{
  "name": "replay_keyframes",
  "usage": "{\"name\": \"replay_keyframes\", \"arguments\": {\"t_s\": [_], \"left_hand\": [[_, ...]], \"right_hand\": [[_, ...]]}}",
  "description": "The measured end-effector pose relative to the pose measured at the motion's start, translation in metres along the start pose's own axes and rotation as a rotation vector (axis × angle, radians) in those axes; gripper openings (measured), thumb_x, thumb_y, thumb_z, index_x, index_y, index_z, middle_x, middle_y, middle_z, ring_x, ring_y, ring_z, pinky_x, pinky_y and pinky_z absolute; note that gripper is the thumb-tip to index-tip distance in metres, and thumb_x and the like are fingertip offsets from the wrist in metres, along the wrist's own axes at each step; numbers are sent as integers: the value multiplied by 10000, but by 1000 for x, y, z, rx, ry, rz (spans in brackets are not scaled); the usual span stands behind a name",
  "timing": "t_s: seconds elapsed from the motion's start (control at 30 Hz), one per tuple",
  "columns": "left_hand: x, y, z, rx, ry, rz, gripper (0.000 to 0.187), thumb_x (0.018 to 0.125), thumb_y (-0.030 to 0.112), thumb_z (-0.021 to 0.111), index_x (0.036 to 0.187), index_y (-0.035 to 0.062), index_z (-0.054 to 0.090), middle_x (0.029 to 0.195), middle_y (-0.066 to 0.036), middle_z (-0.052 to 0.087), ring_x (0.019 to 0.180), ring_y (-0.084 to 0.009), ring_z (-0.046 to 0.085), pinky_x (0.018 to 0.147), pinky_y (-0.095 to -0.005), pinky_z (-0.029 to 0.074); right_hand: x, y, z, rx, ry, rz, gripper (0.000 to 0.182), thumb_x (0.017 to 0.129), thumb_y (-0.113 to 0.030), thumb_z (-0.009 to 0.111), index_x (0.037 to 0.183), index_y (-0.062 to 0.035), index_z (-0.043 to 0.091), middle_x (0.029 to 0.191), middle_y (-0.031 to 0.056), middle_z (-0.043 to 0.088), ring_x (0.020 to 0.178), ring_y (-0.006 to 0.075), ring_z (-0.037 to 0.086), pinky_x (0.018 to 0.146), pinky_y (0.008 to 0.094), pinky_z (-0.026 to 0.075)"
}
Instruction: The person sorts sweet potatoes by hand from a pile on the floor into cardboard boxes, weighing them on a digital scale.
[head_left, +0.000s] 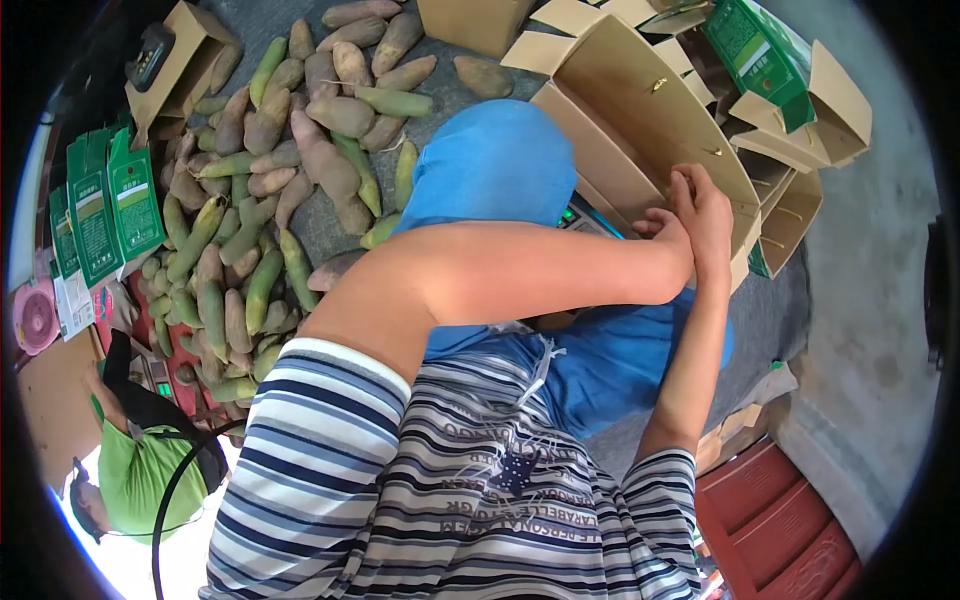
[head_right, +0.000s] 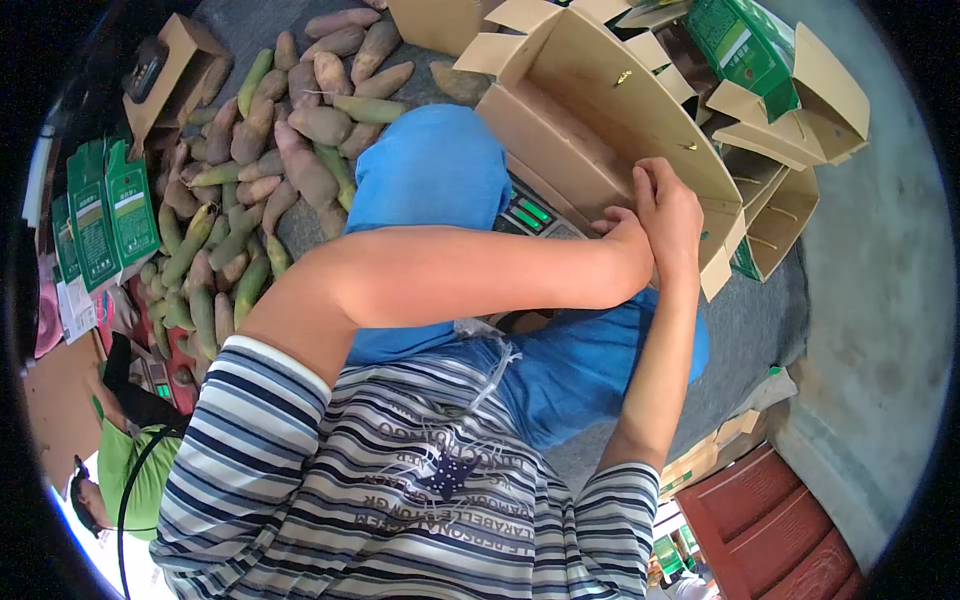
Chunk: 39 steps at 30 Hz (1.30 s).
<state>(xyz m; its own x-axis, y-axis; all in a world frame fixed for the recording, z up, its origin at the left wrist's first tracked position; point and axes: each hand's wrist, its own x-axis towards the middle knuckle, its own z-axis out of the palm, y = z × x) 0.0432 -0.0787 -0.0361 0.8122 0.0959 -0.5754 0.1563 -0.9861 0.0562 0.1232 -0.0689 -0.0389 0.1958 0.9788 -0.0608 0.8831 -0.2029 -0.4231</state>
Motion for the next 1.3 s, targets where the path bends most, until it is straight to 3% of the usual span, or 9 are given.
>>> {"name": "replay_keyframes", "arguments": {"t_s": [0.33,0.43,0.57,0.77,0.97,1.07,1.13,1.2,1.3], "left_hand": [[-1,-9,15,-142,102,-37,256,820,182,613,1042,100,710,1044,-108,693,950,-319,650,789,-515,463],[-12,-21,18,-233,196,-77,209,835,165,589,988,113,722,1052,-104,693,985,-245,655,768,-413,497],[-39,-36,1,-136,182,17,202,788,127,603,946,71,715,961,-141,698,894,-291,677,736,-433,522],[-36,-40,22,-186,265,2,204,792,173,667,922,18,640,897,-179,667,883,-345,651,764,-458,510],[-46,-37,19,-155,307,41,255,812,215,669,957,15,608,917,-177,641,889,-353,628,777,-454,493],[-45,-40,24,-132,328,45,268,810,223,672,970,20,601,921,-171,635,882,-350,627,775,-451,493],[-43,-40,25,-122,324,38,273,810,231,673,974,24,601,920,-169,634,885,-345,626,779,-448,491],[-45,-36,23,-123,312,21,274,811,238,672,972,28,603,918,-167,634,892,-338,625,784,-443,489],[-45,-31,17,-88,251,-8,277,813,258,668,970,38,608,922,-154,637,911,-323,624,783,-435,487]], "right_hand": [[1,2,2,-42,62,-96,208,913,-282,565,983,-101,640,908,148,669,850,351,640,720,421,500],[-13,-4,-11,78,247,-117,206,918,-265,555,986,-92,643,948,130,667,879,343,636,738,411,505],[-53,-9,-34,265,576,-116,132,888,-140,602,977,-52,642,910,127,663,836,308,649,733,378,511],[-170,83,-73,-139,954,287,178,871,-82,584,1038,-37,629,1072,138,619,1046,307,574,914,385,445],[-367,232,-10,-629,659,1072,697,796,-397,690,1296,35,465,1371,314,391,1260,414,421,1047,451,357],[-442,224,54,-59,510,1299,915,750,-586,678,1320,79,413,1274,320,495,1210,404,486,1031,418,379],[-458,187,90,309,506,1158,785,809,-521,663,1278,63,427,1148,264,596,1086,378,586,912,405,458],[-456,137,86,177,364,1213,643,803,-425,697,1270,-48,465,1043,235,640,999,358,629,865,412,482],[-501,135,123,196,310,1230,450,819,-290,701,1152,-26,550,963,223,663,917,366,648,792,415,498]]}}
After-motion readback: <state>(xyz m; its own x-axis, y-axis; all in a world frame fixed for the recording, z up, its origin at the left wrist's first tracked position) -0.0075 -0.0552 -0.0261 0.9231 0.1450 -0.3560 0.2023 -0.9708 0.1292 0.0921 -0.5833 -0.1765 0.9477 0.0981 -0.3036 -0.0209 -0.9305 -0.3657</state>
